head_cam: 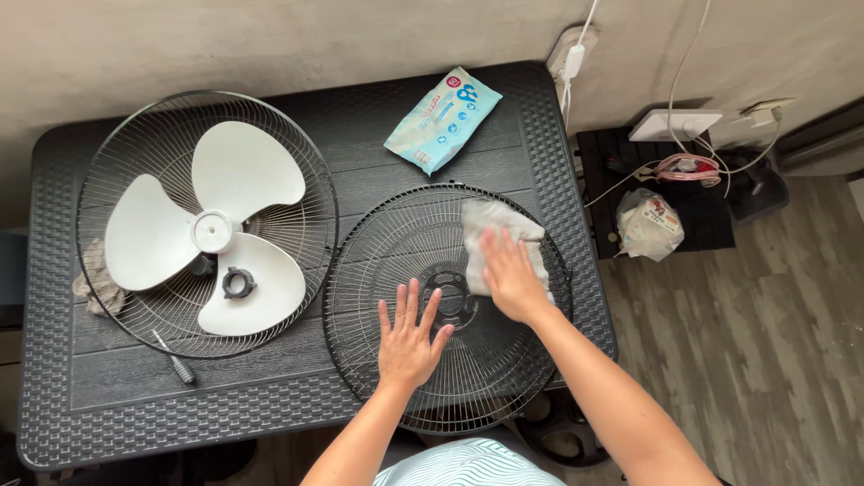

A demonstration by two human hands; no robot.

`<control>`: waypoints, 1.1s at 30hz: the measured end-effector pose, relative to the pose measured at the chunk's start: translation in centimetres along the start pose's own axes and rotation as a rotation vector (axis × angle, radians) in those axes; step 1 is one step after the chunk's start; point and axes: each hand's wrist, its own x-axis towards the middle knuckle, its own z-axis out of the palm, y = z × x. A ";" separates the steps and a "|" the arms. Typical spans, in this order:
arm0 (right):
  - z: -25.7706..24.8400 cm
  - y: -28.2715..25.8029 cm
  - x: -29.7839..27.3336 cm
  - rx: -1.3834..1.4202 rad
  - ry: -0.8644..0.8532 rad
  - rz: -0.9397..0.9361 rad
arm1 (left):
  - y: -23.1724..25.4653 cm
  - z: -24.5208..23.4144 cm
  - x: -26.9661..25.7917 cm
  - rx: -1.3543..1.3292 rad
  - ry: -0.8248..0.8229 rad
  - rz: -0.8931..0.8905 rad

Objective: The person wipes the front grille of a disassembled electric fan with a cloth, then reattaches the grille to the fan stand. The fan blades and rear grille remain on the table.

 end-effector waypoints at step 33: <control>2.0 -2.2 8.5 -0.110 0.035 -0.254 | -0.3 0.5 0.4 0.071 0.063 -0.034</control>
